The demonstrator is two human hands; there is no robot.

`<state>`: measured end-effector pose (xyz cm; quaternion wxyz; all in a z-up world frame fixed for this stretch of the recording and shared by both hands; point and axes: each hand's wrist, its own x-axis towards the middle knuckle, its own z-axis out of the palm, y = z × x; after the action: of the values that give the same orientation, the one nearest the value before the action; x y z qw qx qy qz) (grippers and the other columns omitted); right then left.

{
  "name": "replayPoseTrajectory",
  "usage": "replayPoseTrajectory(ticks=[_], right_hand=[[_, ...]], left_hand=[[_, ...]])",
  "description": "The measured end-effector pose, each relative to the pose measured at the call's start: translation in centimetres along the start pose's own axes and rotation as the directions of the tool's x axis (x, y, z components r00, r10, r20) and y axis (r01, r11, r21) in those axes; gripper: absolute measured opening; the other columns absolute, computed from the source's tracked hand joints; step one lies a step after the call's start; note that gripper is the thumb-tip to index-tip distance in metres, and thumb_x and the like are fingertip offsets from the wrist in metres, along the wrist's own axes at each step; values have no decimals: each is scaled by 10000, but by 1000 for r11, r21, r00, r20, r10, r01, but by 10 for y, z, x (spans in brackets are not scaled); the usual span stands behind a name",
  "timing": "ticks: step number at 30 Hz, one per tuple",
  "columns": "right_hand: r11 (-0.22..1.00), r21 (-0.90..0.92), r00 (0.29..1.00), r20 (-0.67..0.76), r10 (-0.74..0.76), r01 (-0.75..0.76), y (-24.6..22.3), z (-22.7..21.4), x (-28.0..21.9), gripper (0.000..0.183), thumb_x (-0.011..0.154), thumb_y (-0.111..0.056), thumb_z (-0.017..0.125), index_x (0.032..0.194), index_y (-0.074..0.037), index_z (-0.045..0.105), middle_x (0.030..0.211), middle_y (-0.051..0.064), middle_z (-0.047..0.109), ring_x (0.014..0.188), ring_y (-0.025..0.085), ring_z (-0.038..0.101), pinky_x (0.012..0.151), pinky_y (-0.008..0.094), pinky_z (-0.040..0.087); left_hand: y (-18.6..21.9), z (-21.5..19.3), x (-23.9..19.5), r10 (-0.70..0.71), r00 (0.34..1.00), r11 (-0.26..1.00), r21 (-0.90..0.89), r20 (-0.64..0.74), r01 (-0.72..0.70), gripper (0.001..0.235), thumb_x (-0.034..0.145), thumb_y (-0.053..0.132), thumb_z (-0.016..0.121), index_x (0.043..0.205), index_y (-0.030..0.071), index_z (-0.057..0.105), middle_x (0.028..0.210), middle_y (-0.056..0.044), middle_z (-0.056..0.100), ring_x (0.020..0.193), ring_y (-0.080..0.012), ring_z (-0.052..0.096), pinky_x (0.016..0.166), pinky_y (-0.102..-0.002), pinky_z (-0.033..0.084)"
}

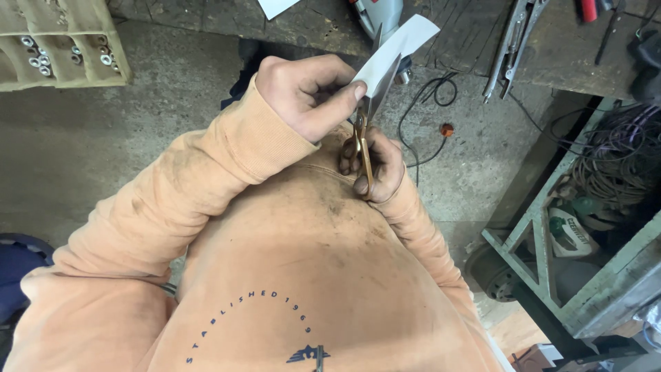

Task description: Applying and trimming white tape or paper labels on a power drill using scissors at a workbench.

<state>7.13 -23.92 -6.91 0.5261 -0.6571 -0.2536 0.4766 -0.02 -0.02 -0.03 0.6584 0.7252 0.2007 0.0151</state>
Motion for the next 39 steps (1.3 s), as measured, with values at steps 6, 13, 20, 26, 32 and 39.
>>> replayPoseTrajectory(ticks=[6,13,20,26,32,39], right_hand=[[1000,11,1000,-11,-3,4,0,3,0,894,708,-887,694,993,-46,584,839,21,648,743,116,643,691,249,512],[1000,27,1000,-6,-1,1,2,5,1,876,712,-870,706,992,-48,594,832,22,652,728,116,632,678,252,510],[998,61,1000,-4,-21,22,3,5,2,862,709,-851,740,970,-46,579,793,20,630,731,123,654,687,261,531],[999,-44,998,-58,18,-20,-36,1,6,740,747,-647,860,1067,-29,609,887,30,658,797,144,664,749,287,555],[937,-350,999,-37,-32,17,-50,-11,4,660,570,-355,964,1005,-23,594,829,82,632,697,213,627,654,328,531],[931,-358,997,25,-70,74,-43,-12,3,683,551,-362,973,1014,-23,602,833,98,621,713,242,621,651,345,531]], left_hand=[[2,1,-1,-21,1000,1000,9,-12,21,187,1013,219,693,1009,43,758,704,-69,715,570,-96,623,536,-271,500],[3,1,0,-39,999,999,14,-26,40,191,1009,222,686,1013,45,758,706,-65,715,577,-95,645,544,-271,510],[1,0,-1,-79,997,997,10,-25,79,209,1005,235,692,1022,37,756,721,-65,722,606,-80,636,561,-263,517],[-6,1,-2,-193,981,974,-115,37,196,219,992,239,689,1048,38,755,812,-42,767,698,-64,673,609,-243,540],[-14,-2,-10,-144,988,977,-147,63,152,177,1035,178,672,1088,26,746,953,-58,798,867,-96,742,785,-240,597],[-13,-7,-9,-36,998,999,12,55,36,129,1027,108,690,1102,18,743,945,-74,791,834,-113,741,750,-244,579]])
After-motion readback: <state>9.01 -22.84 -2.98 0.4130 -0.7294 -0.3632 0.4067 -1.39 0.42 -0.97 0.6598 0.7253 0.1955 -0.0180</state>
